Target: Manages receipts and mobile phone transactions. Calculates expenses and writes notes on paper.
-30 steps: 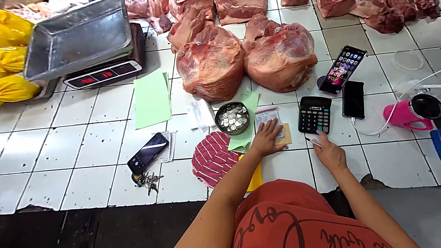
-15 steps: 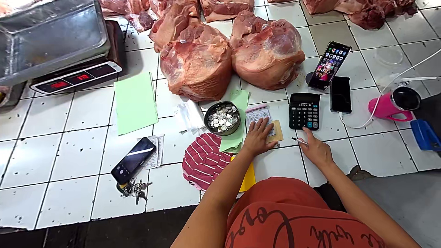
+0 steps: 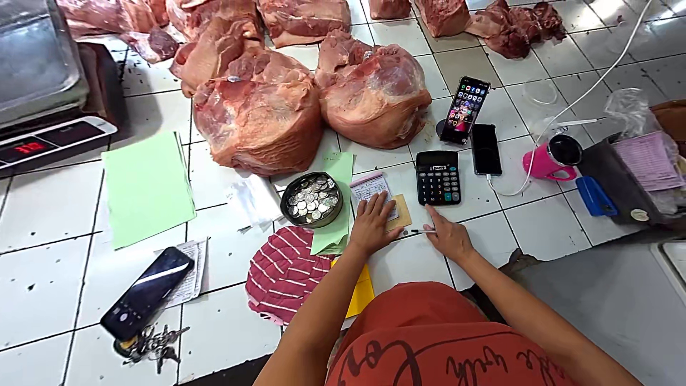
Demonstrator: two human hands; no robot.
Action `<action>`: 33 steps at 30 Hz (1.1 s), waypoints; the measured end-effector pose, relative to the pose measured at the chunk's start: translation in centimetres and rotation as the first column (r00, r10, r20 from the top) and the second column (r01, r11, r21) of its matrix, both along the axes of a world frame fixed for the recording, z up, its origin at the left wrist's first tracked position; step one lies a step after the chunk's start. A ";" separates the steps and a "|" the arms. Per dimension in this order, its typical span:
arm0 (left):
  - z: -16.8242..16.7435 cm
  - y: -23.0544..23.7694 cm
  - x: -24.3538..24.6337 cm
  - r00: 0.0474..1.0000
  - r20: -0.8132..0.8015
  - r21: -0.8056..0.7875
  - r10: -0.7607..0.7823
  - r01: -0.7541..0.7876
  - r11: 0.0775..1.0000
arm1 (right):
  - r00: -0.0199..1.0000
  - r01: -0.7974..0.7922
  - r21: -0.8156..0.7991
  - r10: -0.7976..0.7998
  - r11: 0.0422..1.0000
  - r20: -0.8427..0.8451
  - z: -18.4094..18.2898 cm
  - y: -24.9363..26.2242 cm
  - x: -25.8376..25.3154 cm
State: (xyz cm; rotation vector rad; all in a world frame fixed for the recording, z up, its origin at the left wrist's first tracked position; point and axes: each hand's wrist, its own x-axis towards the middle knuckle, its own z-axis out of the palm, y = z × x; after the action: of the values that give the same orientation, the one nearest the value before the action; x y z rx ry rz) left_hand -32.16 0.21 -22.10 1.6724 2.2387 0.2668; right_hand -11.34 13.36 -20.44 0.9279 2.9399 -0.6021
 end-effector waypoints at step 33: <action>0.2 -0.1 -0.2 0.997 0.071 0.009 -0.015 0.014 1.000 | 0.977 -0.019 0.193 0.059 0.981 -0.203 -1.6 -0.7 0.2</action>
State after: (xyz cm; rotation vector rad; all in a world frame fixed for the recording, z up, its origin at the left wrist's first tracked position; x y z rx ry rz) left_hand -32.37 0.08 -21.93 1.6568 2.1763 0.3276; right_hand -11.12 12.70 -22.03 0.8657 3.2430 -0.4481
